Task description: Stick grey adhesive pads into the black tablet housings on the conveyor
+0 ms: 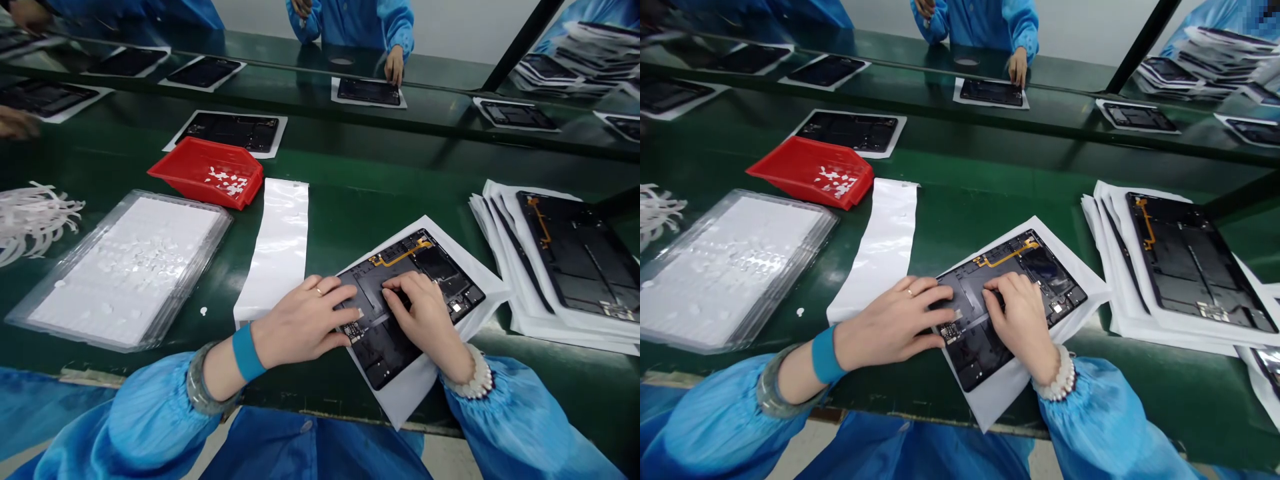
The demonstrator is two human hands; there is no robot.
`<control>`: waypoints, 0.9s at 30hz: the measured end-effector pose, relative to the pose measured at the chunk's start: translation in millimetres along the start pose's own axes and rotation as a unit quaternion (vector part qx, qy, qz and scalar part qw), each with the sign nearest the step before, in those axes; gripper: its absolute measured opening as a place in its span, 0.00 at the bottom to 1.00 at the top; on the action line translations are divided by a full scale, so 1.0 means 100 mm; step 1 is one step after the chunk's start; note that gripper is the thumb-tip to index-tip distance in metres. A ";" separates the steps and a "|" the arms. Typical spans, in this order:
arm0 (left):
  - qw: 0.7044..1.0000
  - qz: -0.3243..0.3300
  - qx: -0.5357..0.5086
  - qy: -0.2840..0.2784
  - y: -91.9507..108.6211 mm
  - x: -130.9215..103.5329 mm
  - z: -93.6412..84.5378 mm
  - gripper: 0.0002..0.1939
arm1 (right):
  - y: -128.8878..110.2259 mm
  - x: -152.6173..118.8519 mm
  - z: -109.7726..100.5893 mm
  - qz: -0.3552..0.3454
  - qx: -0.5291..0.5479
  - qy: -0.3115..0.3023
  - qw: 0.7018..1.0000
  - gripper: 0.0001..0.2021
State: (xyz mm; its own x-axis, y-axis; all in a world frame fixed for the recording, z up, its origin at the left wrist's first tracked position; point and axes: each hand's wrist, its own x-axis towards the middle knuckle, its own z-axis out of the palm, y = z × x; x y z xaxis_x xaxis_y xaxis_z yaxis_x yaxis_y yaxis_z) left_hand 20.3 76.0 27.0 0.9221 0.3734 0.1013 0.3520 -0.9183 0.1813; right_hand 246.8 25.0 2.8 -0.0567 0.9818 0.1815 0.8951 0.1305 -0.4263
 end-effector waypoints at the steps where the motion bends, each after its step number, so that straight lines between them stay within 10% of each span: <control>1: 1.000 -0.003 -0.002 0.004 0.00 0.00 0.00 0.13 | 0.00 0.00 0.00 0.002 0.001 0.000 1.000 0.07; 22: 0.999 -0.029 0.005 0.035 0.08 -0.03 0.06 0.20 | 0.02 0.01 0.00 0.003 -0.002 -0.008 1.000 0.09; 27: 0.982 -0.093 0.086 0.138 0.10 -0.28 -0.13 0.24 | 0.13 -0.01 0.06 -0.035 0.012 0.006 0.999 0.12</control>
State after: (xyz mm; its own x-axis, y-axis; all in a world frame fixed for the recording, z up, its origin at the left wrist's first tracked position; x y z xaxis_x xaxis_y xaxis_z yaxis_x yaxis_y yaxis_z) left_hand -3.6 58.1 38.7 0.7694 0.5363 0.3469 0.5541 -0.8306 0.0553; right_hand 255.6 26.7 -7.9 -0.1136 0.9681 0.2231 0.8783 0.2029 -0.4329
